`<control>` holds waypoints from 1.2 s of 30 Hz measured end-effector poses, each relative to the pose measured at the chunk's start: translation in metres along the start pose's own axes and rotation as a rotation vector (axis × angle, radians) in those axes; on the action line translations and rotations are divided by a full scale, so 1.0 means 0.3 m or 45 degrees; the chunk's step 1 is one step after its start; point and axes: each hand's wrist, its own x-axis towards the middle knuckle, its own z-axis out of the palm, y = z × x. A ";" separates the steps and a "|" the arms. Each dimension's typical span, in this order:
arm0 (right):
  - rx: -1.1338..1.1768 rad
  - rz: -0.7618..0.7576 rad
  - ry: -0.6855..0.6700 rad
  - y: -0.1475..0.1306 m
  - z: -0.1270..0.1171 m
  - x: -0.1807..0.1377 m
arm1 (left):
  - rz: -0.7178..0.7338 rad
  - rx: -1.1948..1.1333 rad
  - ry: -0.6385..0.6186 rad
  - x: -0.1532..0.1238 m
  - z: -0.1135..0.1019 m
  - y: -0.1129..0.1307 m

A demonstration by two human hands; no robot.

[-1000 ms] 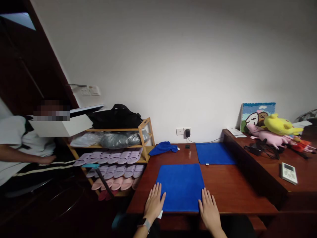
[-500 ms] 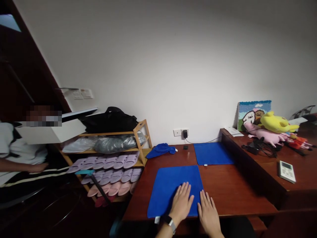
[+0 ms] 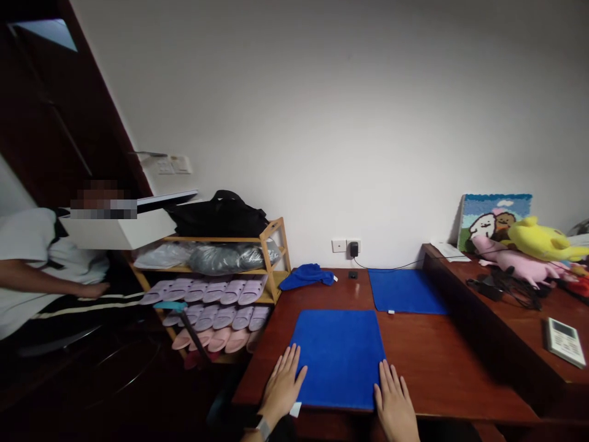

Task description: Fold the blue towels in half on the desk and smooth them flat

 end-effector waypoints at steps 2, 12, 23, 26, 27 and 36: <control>-0.026 0.045 -0.055 -0.010 -0.013 0.007 | -0.003 0.009 0.037 -0.015 0.023 -0.023; -0.003 0.127 -0.198 -0.060 -0.179 0.399 | -0.021 -0.040 0.122 -0.025 0.041 -0.004; 0.129 0.174 -0.205 -0.050 -0.068 0.573 | -0.007 0.031 0.070 0.012 0.148 -0.104; 0.126 0.173 -0.196 -0.041 -0.053 0.578 | -0.006 0.086 0.035 0.017 0.133 -0.112; 0.126 0.175 -0.190 -0.039 -0.048 0.581 | 0.000 0.102 0.013 0.024 0.118 -0.105; 0.130 0.163 -0.173 -0.032 -0.029 0.586 | 0.281 -0.073 -0.018 0.308 -0.041 0.346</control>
